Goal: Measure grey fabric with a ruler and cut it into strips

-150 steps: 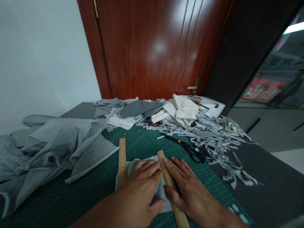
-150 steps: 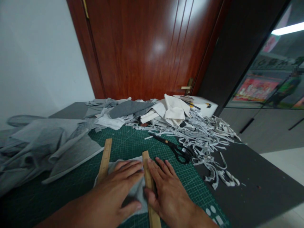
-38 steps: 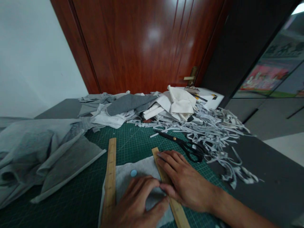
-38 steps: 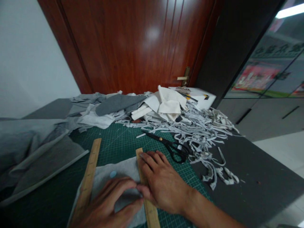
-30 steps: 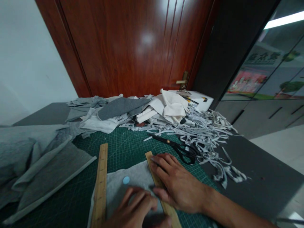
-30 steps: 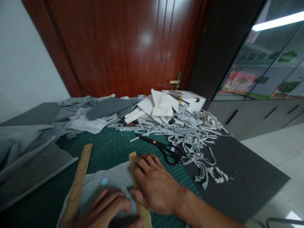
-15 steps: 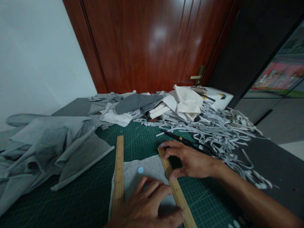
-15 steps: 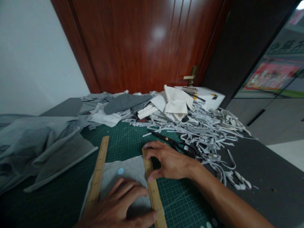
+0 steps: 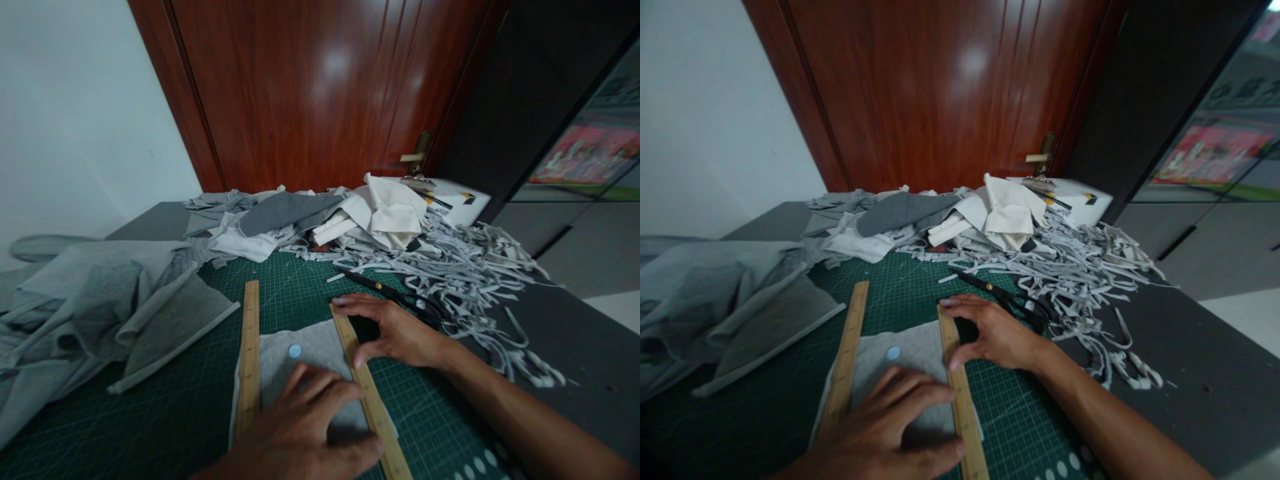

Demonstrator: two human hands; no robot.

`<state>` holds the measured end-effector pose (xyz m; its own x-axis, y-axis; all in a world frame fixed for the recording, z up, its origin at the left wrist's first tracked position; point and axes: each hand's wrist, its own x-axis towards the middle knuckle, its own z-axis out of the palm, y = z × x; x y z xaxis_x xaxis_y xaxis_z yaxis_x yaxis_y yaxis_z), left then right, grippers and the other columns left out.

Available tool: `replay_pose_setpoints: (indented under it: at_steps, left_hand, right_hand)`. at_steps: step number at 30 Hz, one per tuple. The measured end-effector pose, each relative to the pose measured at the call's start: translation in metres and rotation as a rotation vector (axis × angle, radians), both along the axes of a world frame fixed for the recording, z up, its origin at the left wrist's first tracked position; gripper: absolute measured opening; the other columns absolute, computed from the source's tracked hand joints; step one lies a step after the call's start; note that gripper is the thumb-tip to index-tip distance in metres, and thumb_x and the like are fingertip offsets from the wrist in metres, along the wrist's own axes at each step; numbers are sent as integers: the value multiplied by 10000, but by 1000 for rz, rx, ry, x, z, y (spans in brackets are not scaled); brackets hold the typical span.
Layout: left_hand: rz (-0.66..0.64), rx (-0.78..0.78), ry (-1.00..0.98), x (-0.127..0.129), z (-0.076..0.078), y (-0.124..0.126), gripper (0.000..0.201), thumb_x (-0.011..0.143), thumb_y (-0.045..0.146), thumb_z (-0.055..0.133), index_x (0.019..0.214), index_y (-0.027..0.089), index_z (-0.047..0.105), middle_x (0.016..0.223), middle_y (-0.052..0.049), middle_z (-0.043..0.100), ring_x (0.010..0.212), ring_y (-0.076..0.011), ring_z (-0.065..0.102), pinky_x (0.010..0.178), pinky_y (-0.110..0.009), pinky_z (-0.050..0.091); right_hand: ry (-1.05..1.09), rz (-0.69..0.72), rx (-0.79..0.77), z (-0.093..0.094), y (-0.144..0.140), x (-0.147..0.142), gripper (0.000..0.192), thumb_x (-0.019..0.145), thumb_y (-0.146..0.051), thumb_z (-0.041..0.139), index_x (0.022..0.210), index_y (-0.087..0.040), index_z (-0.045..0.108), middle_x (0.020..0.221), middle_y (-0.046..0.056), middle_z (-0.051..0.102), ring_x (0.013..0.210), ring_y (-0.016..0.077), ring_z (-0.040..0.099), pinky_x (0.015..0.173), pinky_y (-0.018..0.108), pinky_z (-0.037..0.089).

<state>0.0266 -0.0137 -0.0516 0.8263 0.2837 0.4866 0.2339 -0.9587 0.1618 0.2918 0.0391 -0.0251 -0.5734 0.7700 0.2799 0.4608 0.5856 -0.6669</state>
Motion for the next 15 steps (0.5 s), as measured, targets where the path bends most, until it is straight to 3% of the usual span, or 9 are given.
replay_pose_setpoints:
  at_steps: [5, 15]
  left_hand:
    - [-60, -37, 70, -4, 6, 4, 297, 999, 361, 709, 1291, 404, 678, 1347, 7, 672, 1132, -236, 585, 967, -398, 370]
    - [-22, 125, 94, -6, 2, 2, 346, 1044, 346, 621, 1383, 414, 619, 1386, -27, 651, 1148, -251, 571, 982, -437, 353]
  right_hand:
    - [13, -1, 0, -2, 0, 2, 846, 744, -598, 907, 1464, -242, 643, 1560, 165, 607, 1487, 365, 512, 1239, 605, 385]
    - [21, -5, -5, -3, 0, 1, 853, 730, -593, 913, 1465, -260, 637, 1567, 149, 603, 1494, 361, 506, 1240, 619, 379]
